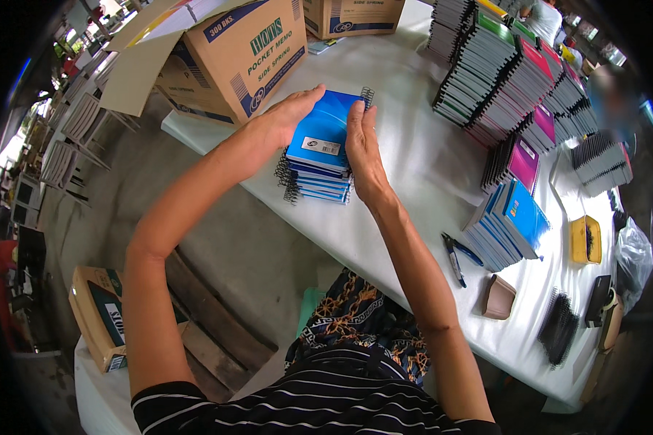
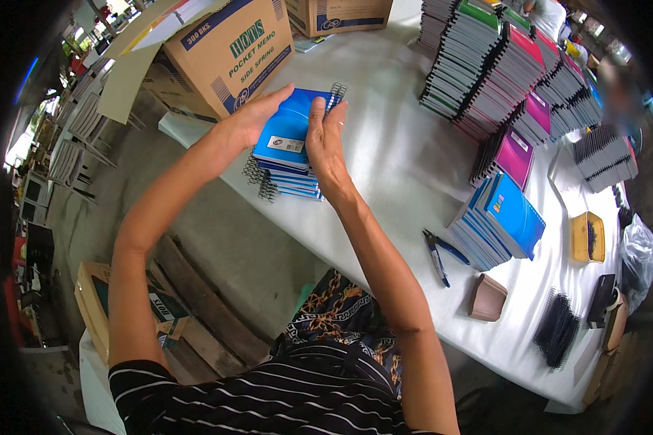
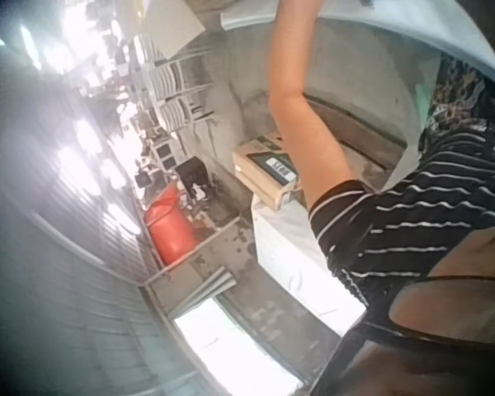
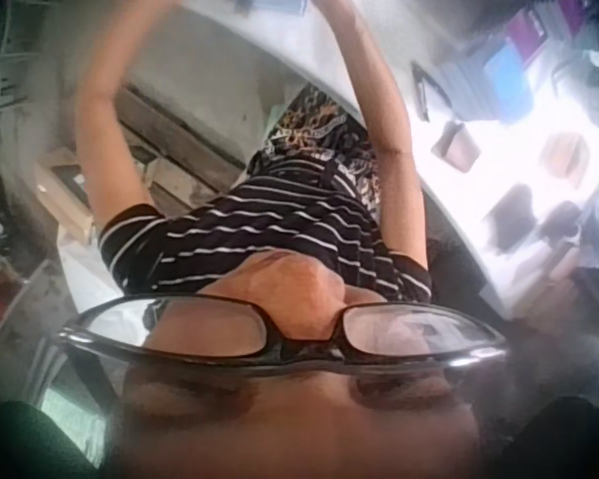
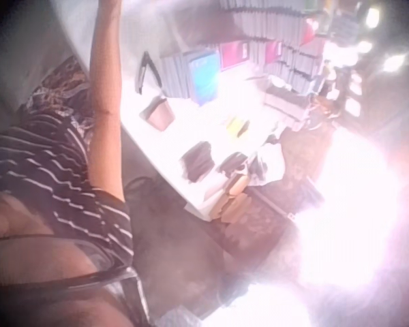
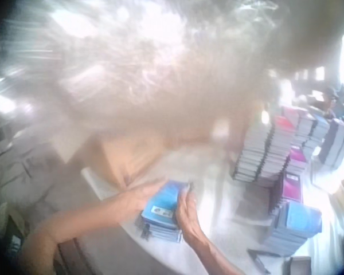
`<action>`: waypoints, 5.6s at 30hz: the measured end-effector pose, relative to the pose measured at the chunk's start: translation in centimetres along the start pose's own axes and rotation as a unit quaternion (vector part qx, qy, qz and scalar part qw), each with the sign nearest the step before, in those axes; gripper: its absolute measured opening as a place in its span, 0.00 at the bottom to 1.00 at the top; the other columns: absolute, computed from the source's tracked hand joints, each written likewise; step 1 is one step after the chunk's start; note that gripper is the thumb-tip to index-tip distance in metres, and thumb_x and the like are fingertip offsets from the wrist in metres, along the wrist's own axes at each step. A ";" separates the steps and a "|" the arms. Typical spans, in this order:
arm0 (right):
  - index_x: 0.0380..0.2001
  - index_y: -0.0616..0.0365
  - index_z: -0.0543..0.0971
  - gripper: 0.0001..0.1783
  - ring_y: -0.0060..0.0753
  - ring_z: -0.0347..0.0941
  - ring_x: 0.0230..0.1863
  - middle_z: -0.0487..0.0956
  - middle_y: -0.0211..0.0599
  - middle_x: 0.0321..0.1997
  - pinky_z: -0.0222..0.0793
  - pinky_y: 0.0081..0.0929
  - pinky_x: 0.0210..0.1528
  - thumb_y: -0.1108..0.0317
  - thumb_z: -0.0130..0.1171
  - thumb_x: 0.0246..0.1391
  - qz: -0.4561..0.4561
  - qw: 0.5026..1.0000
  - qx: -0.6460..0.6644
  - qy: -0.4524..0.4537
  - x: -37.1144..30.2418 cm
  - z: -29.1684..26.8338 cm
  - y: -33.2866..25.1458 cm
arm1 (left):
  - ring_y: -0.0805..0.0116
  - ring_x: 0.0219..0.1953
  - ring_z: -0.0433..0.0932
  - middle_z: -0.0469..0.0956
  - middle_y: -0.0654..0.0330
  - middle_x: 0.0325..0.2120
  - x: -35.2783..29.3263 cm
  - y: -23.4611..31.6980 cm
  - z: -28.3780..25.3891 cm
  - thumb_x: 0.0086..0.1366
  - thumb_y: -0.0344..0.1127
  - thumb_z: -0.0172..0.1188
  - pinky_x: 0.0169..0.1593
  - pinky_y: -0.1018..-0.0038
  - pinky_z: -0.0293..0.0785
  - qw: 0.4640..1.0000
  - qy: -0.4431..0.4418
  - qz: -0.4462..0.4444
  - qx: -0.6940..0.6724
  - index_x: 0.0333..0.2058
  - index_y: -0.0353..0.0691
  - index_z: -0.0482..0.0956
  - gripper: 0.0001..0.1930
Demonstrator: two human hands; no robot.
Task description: The person assembles spiral-bound notebooks by inserting metal coils into pre-punched holes. They use pliers to secure the coils, then stack the finished notebooks on the table. The process is repeated for multiple notebooks.
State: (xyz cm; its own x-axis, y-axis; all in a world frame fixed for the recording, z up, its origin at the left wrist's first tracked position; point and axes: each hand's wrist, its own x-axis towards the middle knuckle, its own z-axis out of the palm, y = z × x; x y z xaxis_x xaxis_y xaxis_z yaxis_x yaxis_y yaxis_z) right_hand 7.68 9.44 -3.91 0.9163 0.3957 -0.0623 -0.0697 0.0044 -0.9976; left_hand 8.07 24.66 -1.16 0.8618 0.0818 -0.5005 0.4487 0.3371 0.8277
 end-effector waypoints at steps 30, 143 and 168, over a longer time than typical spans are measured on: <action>0.68 0.71 0.44 0.43 0.51 0.37 0.74 0.43 0.57 0.73 0.31 0.35 0.74 0.41 0.30 0.68 -0.002 0.935 0.065 0.348 -13.2 -3.6 9.1 | 0.69 0.44 0.80 0.80 0.56 0.45 3.2 -7.5 5.5 0.69 0.57 0.50 0.47 0.72 0.78 0.917 -0.315 -0.180 0.165 0.54 0.38 0.74 0.28; 0.32 0.57 0.71 0.41 0.22 0.57 0.19 0.64 0.28 0.18 0.57 0.23 0.22 0.27 0.26 0.59 0.172 0.851 0.474 -0.148 -16.5 -13.6 5.0 | 0.47 0.59 0.70 0.67 0.37 0.57 1.4 -3.3 21.3 0.51 0.22 0.64 0.58 0.64 0.72 0.598 -0.425 0.124 0.668 0.61 0.32 0.64 0.36; 0.32 0.56 0.71 0.42 0.23 0.61 0.20 0.67 0.28 0.20 0.62 0.23 0.24 0.25 0.28 0.57 0.193 0.849 0.476 -0.125 -16.1 -13.8 6.8 | 0.52 0.59 0.70 0.65 0.47 0.61 2.3 -3.9 22.0 0.54 0.18 0.60 0.64 0.63 0.66 0.605 -0.418 0.033 0.677 0.62 0.35 0.64 0.34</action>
State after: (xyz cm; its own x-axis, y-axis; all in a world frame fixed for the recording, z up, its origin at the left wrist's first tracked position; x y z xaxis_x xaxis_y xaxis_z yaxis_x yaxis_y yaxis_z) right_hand -2.10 -9.57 -10.14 0.6490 0.7180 -0.2515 -0.7417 0.5235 -0.4194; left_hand 13.47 2.94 0.08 0.4522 -0.6408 -0.6204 -0.2992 -0.7642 0.5713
